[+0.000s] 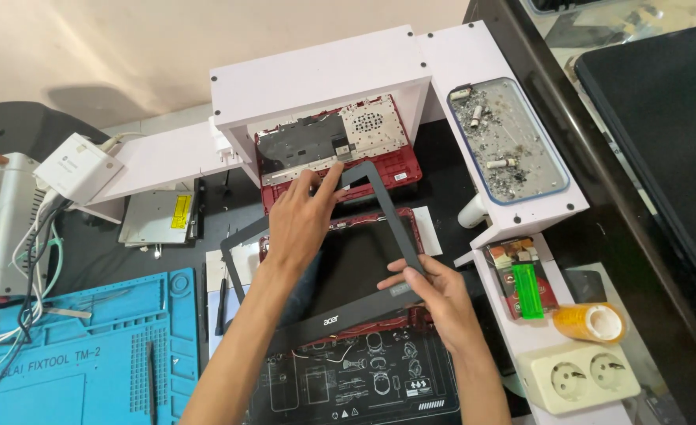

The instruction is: The person disassembles a red Acer laptop at a repair bench. They lift off the keyboard/palm-rest cover, set it aside, reposition the laptop base, then use a screwdriver to unscrew components around the exposed screen and chassis, handling the display panel and small screws.

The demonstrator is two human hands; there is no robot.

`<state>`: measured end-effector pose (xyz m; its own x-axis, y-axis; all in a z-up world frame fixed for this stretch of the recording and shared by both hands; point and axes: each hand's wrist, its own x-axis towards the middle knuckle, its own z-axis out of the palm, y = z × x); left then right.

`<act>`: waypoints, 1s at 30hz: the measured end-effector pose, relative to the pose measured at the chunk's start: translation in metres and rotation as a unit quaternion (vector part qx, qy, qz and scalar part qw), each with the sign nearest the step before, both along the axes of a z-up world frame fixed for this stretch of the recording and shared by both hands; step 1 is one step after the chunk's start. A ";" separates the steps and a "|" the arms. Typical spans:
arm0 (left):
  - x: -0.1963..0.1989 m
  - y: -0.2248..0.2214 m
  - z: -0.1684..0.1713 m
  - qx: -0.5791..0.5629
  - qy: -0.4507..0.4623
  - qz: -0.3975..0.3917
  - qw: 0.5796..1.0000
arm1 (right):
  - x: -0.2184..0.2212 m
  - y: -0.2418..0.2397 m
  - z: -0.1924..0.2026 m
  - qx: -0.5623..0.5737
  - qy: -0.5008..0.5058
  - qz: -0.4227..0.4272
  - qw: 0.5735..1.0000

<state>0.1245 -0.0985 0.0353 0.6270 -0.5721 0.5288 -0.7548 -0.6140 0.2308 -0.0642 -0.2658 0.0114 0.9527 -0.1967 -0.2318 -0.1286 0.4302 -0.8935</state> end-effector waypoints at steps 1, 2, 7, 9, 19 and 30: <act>-0.002 0.002 0.006 -0.002 0.000 -0.001 1.000 | -0.001 -0.001 0.002 -0.002 0.000 -0.001 1.000; -0.005 0.005 0.011 -0.004 0.011 0.005 1.000 | -0.002 -0.002 0.005 -0.068 0.008 -0.010 0.998; -0.023 0.053 0.035 0.018 -0.004 0.096 0.995 | 0.005 -0.009 0.010 -0.092 0.049 -0.084 0.991; -0.032 0.088 0.029 -0.031 0.089 0.199 0.975 | 0.008 -0.012 0.003 -0.097 0.040 -0.094 0.990; -0.068 0.123 -0.040 -0.221 0.376 0.289 0.852 | 0.019 -0.014 -0.008 -0.080 0.033 -0.119 0.989; -0.027 0.099 -0.070 -0.282 0.376 0.272 0.840 | 0.062 -0.025 -0.005 -0.077 0.013 -0.136 0.988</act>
<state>0.0980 0.0006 -0.0343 0.9922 0.1168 -0.0427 0.0915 -0.4532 0.8867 -0.0024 -0.2913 0.0067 0.8540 -0.4794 -0.2021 -0.0504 0.3105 -0.9492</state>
